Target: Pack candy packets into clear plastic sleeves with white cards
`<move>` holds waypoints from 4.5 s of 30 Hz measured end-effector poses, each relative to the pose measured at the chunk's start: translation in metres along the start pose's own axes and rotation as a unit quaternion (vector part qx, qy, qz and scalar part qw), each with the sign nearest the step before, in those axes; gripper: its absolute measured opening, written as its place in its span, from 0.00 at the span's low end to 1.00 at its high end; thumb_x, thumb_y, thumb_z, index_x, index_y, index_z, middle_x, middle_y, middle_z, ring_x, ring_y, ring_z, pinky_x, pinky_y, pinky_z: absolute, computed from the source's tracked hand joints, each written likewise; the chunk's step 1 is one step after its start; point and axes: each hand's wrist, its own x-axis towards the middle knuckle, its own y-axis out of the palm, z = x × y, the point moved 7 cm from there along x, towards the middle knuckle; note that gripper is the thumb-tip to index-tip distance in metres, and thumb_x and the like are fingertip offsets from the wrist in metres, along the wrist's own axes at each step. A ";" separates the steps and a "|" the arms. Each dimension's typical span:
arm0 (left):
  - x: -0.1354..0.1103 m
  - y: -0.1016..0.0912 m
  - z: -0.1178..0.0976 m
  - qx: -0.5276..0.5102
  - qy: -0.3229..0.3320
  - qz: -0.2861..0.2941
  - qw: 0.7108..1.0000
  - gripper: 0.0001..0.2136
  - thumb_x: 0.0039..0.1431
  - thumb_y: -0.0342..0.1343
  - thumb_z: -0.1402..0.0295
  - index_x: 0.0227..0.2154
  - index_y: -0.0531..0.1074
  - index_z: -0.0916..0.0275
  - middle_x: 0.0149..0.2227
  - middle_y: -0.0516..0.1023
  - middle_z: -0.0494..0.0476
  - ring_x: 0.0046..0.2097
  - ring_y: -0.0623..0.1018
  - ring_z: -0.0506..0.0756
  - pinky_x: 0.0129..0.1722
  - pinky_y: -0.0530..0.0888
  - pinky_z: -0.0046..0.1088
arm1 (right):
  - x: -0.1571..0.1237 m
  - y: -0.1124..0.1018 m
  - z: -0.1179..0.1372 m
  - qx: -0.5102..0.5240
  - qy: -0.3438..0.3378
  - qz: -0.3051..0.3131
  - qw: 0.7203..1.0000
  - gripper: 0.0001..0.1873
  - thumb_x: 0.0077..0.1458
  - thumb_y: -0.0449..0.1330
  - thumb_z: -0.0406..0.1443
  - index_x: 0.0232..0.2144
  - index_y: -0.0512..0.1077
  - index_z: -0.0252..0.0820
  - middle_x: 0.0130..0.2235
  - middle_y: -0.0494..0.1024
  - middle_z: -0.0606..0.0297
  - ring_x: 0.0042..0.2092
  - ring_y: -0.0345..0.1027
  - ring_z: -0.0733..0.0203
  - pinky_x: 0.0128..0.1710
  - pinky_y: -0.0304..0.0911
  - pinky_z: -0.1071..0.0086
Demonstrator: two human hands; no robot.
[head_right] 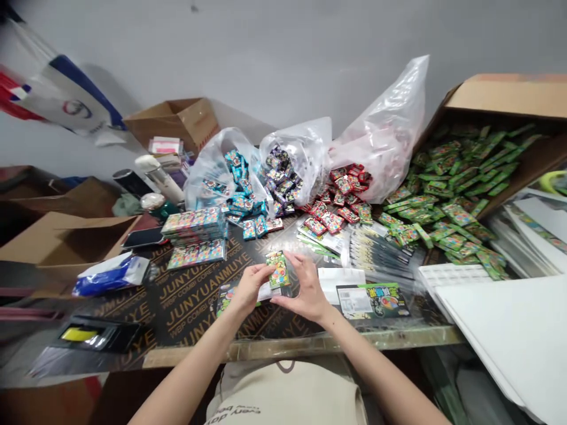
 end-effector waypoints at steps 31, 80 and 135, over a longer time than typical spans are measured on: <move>-0.021 -0.025 -0.016 0.392 0.138 0.064 0.907 0.29 0.43 0.59 0.55 0.48 0.66 0.63 0.48 0.71 0.63 0.49 0.70 0.61 0.49 0.64 0.39 | -0.014 -0.007 -0.013 0.071 -0.040 0.048 0.995 0.46 0.34 0.64 0.35 0.57 0.50 0.44 0.53 0.61 0.57 0.54 0.55 0.51 0.53 0.49 0.58; -0.020 -0.031 -0.062 0.196 0.100 0.004 0.976 0.10 0.38 0.64 0.66 0.25 0.76 0.66 0.23 0.77 0.54 0.26 0.73 0.51 0.29 0.68 0.24 | 0.019 0.011 -0.017 0.364 0.209 -0.050 0.906 0.08 0.43 0.63 0.39 0.27 0.77 0.41 0.30 0.79 0.64 0.34 0.70 0.59 0.38 0.64 0.65; -0.053 -0.004 -0.079 0.359 0.293 0.016 0.886 0.07 0.45 0.55 0.74 0.29 0.75 0.60 0.32 0.76 0.57 0.36 0.74 0.56 0.39 0.67 0.30 | 0.063 -0.004 0.027 0.270 0.131 0.293 0.908 0.06 0.46 0.59 0.38 0.25 0.70 0.40 0.28 0.71 0.68 0.33 0.62 0.63 0.34 0.57 0.72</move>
